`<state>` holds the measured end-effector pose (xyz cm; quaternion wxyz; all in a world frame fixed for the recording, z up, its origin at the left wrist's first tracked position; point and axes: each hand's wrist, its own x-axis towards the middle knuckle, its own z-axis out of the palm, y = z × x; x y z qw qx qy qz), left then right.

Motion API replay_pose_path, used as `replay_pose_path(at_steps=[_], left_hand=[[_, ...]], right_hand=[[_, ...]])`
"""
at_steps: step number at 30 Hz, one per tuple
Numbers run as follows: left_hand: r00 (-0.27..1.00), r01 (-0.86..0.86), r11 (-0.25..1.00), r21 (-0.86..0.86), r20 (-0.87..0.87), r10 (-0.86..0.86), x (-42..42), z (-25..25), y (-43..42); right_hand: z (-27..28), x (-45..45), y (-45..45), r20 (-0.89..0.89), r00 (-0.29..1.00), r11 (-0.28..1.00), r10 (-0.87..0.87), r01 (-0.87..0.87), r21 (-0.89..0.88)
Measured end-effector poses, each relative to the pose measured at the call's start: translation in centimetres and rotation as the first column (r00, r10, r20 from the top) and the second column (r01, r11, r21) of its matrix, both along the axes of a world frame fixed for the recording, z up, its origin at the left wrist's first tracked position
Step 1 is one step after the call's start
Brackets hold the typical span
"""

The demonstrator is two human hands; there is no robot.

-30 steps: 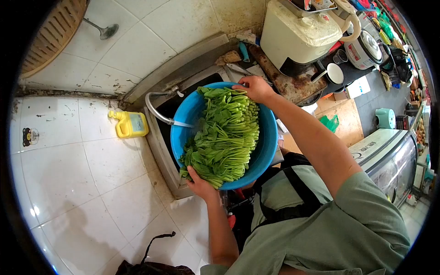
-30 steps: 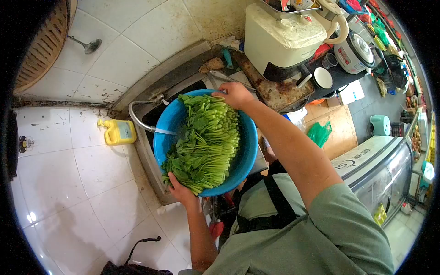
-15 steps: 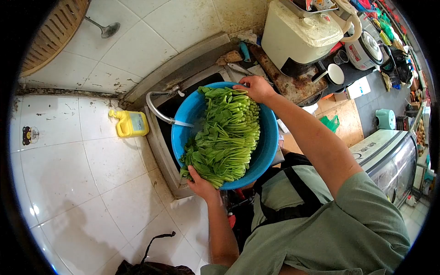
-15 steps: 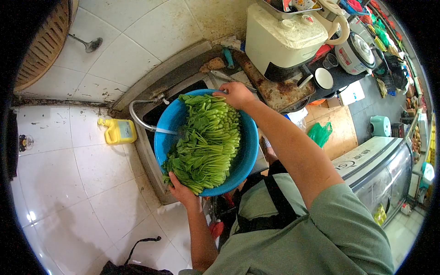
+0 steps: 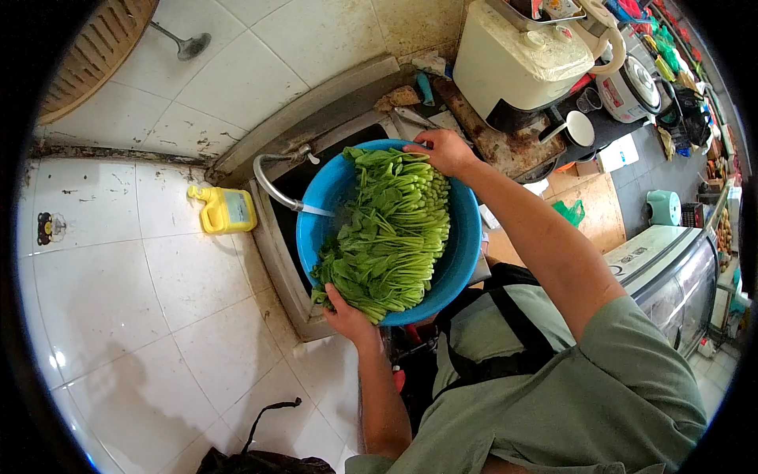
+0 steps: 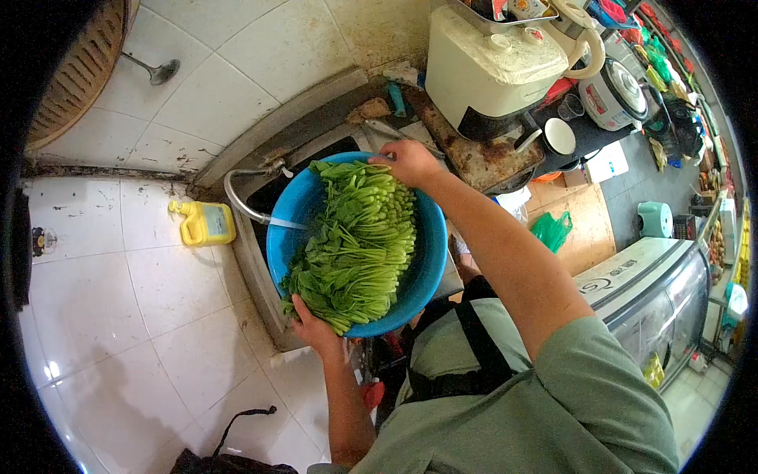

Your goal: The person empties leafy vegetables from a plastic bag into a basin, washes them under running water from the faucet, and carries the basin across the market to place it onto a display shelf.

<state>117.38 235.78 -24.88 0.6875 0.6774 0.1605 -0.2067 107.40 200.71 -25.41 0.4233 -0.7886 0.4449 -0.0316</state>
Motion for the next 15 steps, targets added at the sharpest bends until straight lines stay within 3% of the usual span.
replay_pose_path(at_steps=[9,15], left_hand=[[0.999,0.040,0.998,-0.040,0.017,-0.039,0.2,-0.1,0.2],[0.999,-0.041,0.997,0.072,-0.020,0.042,-0.1,0.4,-0.2]], right_hand=[[-0.7,0.2,0.0,0.025,1.000,0.999,-0.003,0.005,-0.048],[-0.6,0.2,-0.1,0.006,1.000,1.000,-0.003,0.003,-0.018]])
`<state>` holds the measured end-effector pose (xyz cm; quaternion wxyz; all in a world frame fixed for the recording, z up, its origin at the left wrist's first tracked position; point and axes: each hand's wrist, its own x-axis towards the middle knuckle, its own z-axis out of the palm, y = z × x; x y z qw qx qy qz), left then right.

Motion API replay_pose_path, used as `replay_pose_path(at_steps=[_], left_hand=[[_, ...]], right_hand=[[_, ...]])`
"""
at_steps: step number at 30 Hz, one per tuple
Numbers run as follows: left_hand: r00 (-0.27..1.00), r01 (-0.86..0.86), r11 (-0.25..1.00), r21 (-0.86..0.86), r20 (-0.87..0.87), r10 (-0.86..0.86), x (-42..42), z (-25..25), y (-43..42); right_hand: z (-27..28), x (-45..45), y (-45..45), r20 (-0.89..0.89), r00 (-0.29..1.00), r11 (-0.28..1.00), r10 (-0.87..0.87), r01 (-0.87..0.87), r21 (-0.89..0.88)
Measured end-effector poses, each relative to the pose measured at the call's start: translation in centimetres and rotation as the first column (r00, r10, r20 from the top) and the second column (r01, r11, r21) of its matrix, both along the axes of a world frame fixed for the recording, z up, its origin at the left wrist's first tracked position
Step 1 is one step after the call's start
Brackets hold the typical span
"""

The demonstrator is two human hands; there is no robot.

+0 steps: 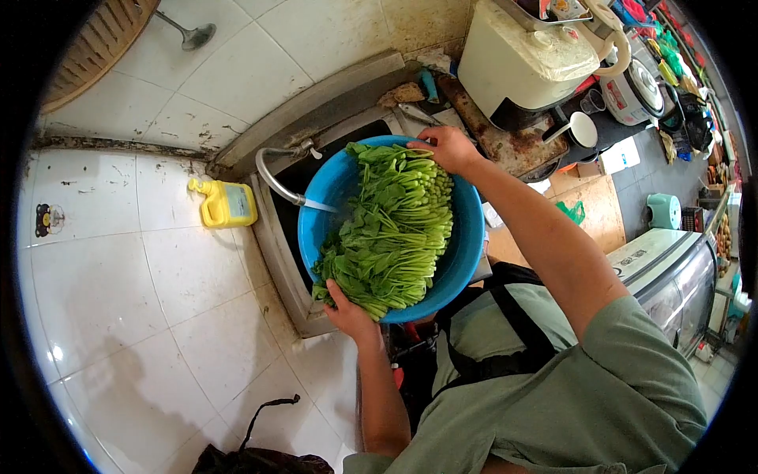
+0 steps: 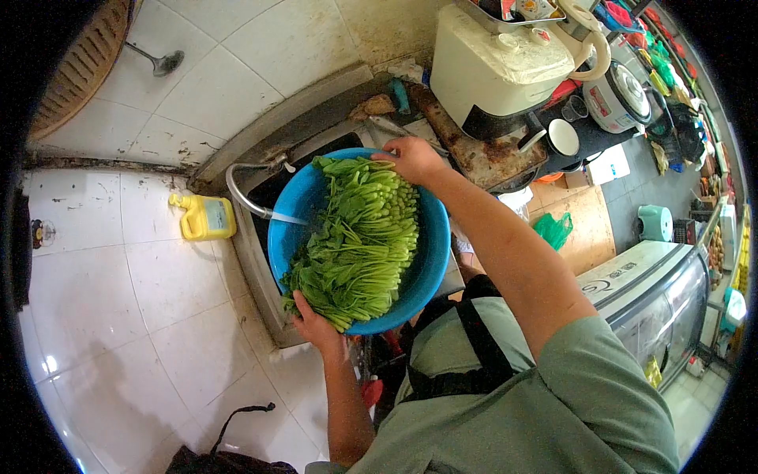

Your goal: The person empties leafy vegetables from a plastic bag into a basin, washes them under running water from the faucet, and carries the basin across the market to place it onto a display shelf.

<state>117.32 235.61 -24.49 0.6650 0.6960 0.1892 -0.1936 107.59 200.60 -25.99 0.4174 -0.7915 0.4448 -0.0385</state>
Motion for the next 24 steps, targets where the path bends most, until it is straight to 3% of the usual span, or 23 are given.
replay_pose_path(at_steps=[6,22,24], left_hand=[[0.993,0.098,0.992,-0.077,0.071,-0.092,0.23,-0.89,0.48],[0.993,0.106,0.994,0.038,0.038,-0.108,0.04,-0.71,0.51],[0.995,0.096,0.992,0.085,0.027,-0.099,-0.09,-0.64,0.41]], right_hand=[[0.36,-0.08,0.23,0.008,1.000,1.000,-0.018,0.018,0.006],[0.22,-0.11,0.07,0.040,0.999,0.999,0.011,-0.010,-0.032],[0.74,0.17,-0.08,-0.085,0.996,0.999,0.017,-0.012,0.052]])
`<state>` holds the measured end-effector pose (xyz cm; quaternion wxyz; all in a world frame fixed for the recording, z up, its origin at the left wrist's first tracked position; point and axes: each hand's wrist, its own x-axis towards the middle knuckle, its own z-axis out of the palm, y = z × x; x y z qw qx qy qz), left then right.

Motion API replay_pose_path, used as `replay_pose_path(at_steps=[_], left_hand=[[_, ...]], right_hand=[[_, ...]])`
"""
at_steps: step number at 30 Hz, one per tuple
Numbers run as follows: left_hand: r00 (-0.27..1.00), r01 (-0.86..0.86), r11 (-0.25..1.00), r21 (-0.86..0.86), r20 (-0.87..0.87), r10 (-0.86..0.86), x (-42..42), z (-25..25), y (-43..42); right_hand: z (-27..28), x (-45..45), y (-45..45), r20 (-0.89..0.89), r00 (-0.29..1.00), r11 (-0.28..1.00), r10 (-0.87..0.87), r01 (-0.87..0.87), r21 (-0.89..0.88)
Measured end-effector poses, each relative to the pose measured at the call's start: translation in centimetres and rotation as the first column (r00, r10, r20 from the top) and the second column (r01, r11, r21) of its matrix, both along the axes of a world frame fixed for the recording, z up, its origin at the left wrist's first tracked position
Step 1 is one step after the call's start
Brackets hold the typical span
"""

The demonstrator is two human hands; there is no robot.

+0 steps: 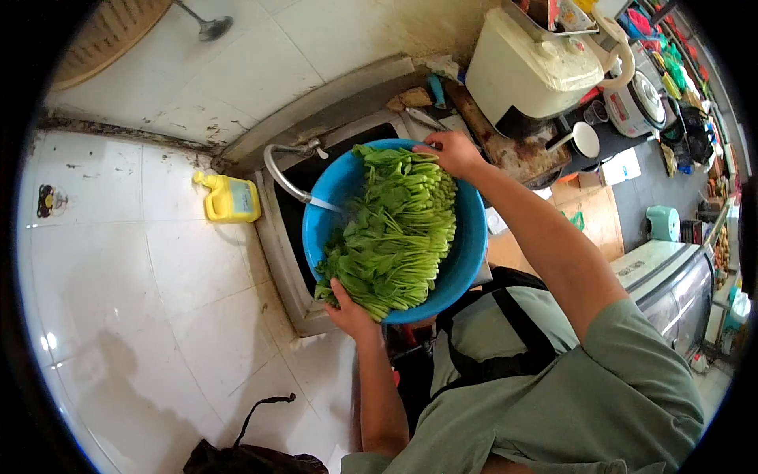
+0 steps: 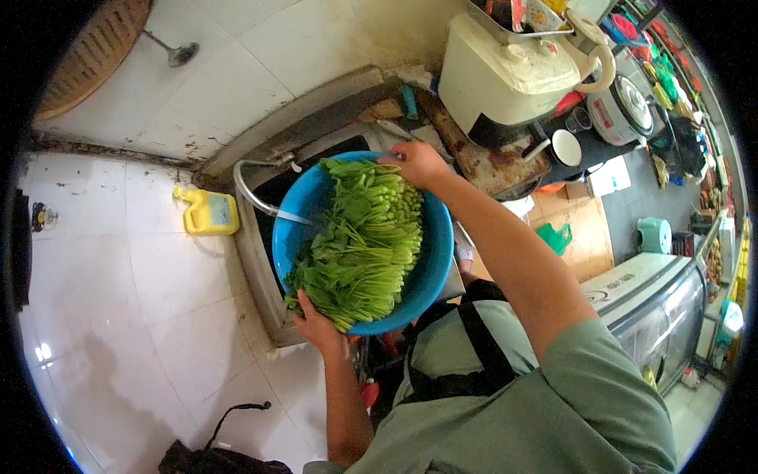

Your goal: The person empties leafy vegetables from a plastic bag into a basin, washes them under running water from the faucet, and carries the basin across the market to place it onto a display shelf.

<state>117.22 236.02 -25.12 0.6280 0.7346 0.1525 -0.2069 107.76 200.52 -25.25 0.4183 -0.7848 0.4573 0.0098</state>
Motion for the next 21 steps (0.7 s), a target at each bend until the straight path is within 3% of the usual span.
replay_pose_path(at_steps=[2,4,6,7,8,10,11,13,15,16,18,19,21], left_hand=[[0.995,-0.100,0.994,0.053,0.009,0.100,-0.4,-0.5,-0.3],[0.995,-0.094,0.994,0.060,-0.005,0.095,-0.3,-0.7,0.2],[0.995,-0.091,0.994,0.067,-0.030,0.093,-0.2,-0.6,0.2],[0.996,-0.076,0.994,0.072,-0.042,0.080,-0.4,0.0,0.1],[0.996,-0.063,0.995,0.077,-0.055,0.067,-0.5,0.2,0.0],[0.995,-0.078,0.992,0.097,-0.059,0.084,-0.6,-0.1,0.1],[0.995,-0.066,0.990,0.126,-0.060,0.074,-0.6,-0.2,0.2],[0.995,-0.065,0.993,0.096,-0.066,0.072,-0.5,-1.1,0.5],[0.996,-0.053,0.997,0.063,-0.064,0.057,-0.3,-1.8,0.9],[0.999,-0.021,0.994,0.109,-0.034,0.025,-0.3,-2.1,1.0],[1.000,0.003,0.987,0.158,-0.010,-0.001,-0.4,-1.3,0.8],[0.999,-0.021,0.989,0.148,-0.041,0.027,-0.6,0.2,0.1],[0.995,-0.051,0.988,0.144,-0.078,0.063,-0.8,-0.1,0.2]], right_hand=[[0.7,0.1,-0.1,0.009,1.000,1.000,0.015,-0.015,0.028],[0.2,0.2,-0.3,0.010,0.999,0.998,0.038,-0.038,0.059],[0.2,0.7,-0.7,0.172,0.973,0.976,-0.155,0.124,0.178],[0.9,1.0,-1.3,0.090,0.984,0.979,-0.152,0.137,0.148],[1.4,1.5,-1.5,0.088,0.988,0.984,-0.127,0.115,0.138],[3.5,2.6,-0.7,0.135,0.989,0.946,0.057,-0.010,-0.325],[4.5,3.6,0.1,0.201,0.978,0.962,0.054,0.003,-0.273],[7.3,5.8,2.4,0.215,0.931,0.943,0.296,-0.249,-0.218],[6.4,7.8,5.1,-0.078,0.883,0.787,0.464,-0.451,-0.422],[5.7,8.7,6.3,-0.080,0.879,0.782,0.470,-0.456,-0.425],[4.3,9.6,8.5,-0.337,0.828,0.711,0.448,-0.558,-0.428],[3.7,9.4,9.3,-0.338,0.824,0.706,0.455,-0.565,-0.428],[2.8,8.9,10.5,-0.467,0.707,0.616,0.531,-0.701,-0.359]])
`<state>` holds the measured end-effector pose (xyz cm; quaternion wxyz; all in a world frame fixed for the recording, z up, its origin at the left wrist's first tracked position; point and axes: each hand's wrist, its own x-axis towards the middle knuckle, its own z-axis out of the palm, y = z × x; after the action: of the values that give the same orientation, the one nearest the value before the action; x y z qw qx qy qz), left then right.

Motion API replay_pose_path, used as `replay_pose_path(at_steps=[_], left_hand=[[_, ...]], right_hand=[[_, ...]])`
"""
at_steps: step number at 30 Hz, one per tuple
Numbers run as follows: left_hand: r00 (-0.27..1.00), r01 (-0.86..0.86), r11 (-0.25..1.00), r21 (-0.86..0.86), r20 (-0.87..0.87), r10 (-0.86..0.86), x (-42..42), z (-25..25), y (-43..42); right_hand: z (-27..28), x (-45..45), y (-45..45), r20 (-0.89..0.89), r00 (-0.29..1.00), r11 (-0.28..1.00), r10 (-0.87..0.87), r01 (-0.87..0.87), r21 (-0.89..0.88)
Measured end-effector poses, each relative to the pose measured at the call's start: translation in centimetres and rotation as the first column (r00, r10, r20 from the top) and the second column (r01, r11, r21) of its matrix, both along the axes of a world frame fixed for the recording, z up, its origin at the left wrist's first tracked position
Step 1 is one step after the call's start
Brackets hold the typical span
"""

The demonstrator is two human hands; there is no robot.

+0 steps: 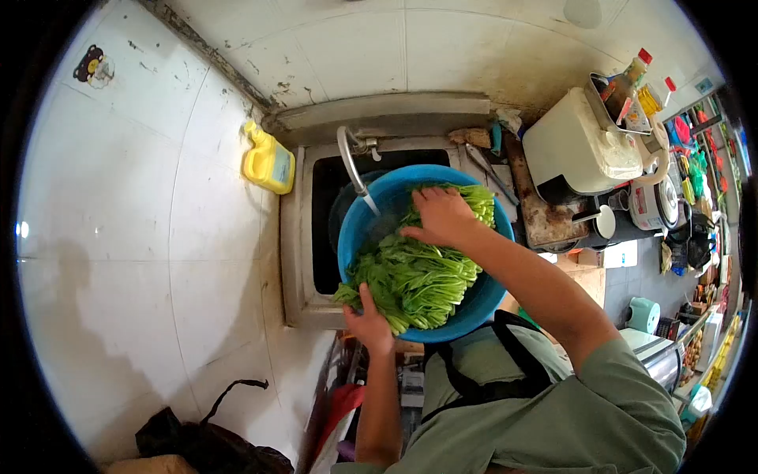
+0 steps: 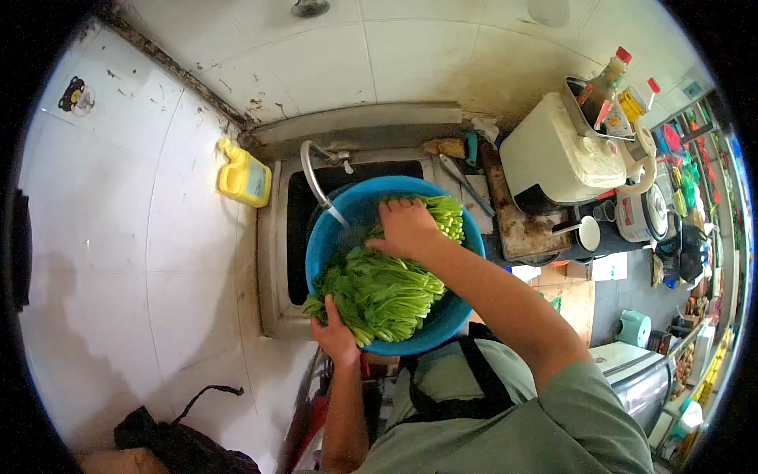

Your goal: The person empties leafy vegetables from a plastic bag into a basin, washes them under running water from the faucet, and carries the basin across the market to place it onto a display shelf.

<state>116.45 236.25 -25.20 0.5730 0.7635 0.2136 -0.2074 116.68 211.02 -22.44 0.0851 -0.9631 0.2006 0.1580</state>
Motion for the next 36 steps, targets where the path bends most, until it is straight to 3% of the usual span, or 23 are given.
replay_pose_path(at_steps=[1,2,3,6,8,10,12,13,14,15,17,18,20,22,24,25,27,28,30,33,36], left_hand=[[0.998,0.001,1.000,-0.022,0.067,0.001,0.0,-1.6,0.4],[0.991,0.006,0.999,-0.044,0.134,-0.001,-0.3,-3.0,0.8],[0.991,0.007,0.999,-0.042,0.131,-0.001,-0.3,-2.0,0.4],[0.996,-0.009,1.000,0.006,0.084,0.008,0.2,0.9,-0.5],[0.986,0.073,0.988,-0.135,0.158,-0.051,0.5,0.4,-0.1],[0.989,0.045,0.995,-0.091,0.142,-0.032,0.6,-0.8,-0.1],[0.992,0.017,0.999,-0.047,0.125,-0.011,0.7,-0.6,-0.1],[0.996,0.039,0.987,-0.156,0.082,-0.026,0.8,0.5,-0.2],[0.998,0.055,0.963,-0.263,0.040,-0.046,0.9,1.1,-0.2],[0.998,0.058,0.963,-0.262,0.040,-0.049,0.9,-0.5,0.2],[0.979,0.020,0.966,-0.258,0.202,0.034,0.7,-3.7,0.9],[0.965,0.011,0.966,-0.259,0.256,0.058,0.6,-3.9,0.8],[0.988,-0.126,0.692,-0.711,-0.028,0.152,0.8,-0.1,-0.3],[0.987,-0.128,0.725,-0.677,-0.012,0.163,0.8,-1.4,0.4],[0.984,-0.137,0.756,-0.640,0.002,0.180,0.9,-3.5,1.6],[0.994,-0.002,0.768,-0.640,0.080,0.069,1.1,-4.3,2.2],[0.987,0.132,0.764,-0.632,0.157,-0.041,1.3,-5.3,2.7],[0.984,0.142,0.790,-0.597,0.170,-0.048,1.1,-5.4,3.0],[0.981,0.152,0.813,-0.562,0.189,-0.052,1.2,-5.5,2.9],[0.939,0.228,0.920,-0.318,0.322,-0.121,1.2,-4.6,1.9],[0.975,0.028,0.866,-0.499,0.204,0.086,0.8,-1.9,0.3]], right_hand=[[0.3,0.2,0.2,-0.004,1.000,1.000,0.003,-0.003,0.002],[0.6,0.3,0.2,-0.129,0.991,0.998,0.029,-0.023,0.052],[0.8,0.3,0.0,-0.249,0.967,0.994,0.061,-0.036,0.104],[1.0,1.1,-1.2,-0.340,0.938,0.981,0.066,0.002,0.195],[-1.0,0.7,-1.3,-0.277,0.960,0.990,0.030,0.010,0.141],[-0.8,0.7,-1.3,-0.211,0.977,0.996,-0.001,0.019,0.083],[-0.1,0.7,-1.5,-0.188,0.982,0.987,-0.033,0.062,0.147],[0.4,0.7,-1.2,-0.186,0.982,0.987,-0.033,0.061,0.146],[0.9,0.6,-0.6,0.006,1.000,0.996,-0.021,0.020,0.091],[1.4,0.5,0.3,0.195,0.981,0.999,0.000,-0.007,0.031],[3.9,0.5,3.1,0.402,0.902,0.982,0.160,-0.187,0.030],[4.1,0.4,4.8,0.449,0.872,0.950,0.197,-0.283,0.134],[3.6,0.2,8.4,0.486,0.826,0.845,0.285,-0.456,0.279],[1.7,-0.6,10.7,0.480,0.808,0.783,0.341,-0.527,0.330],[0.2,-1.6,11.6,0.610,0.718,0.791,0.335,-0.566,0.232],[0.4,-1.8,11.6,0.612,0.717,0.790,0.334,-0.567,0.233],[0.9,-2.0,11.4,0.378,0.857,0.893,0.350,-0.427,0.142],[1.2,-1.8,11.7,0.377,0.857,0.892,0.351,-0.428,0.144],[1.8,-1.0,12.2,0.139,0.921,0.919,0.363,-0.379,0.107],[0.2,-0.1,12.5,0.110,0.925,0.912,0.363,-0.377,0.164],[0.5,-0.2,11.9,0.163,0.916,0.882,0.367,-0.398,0.252]])
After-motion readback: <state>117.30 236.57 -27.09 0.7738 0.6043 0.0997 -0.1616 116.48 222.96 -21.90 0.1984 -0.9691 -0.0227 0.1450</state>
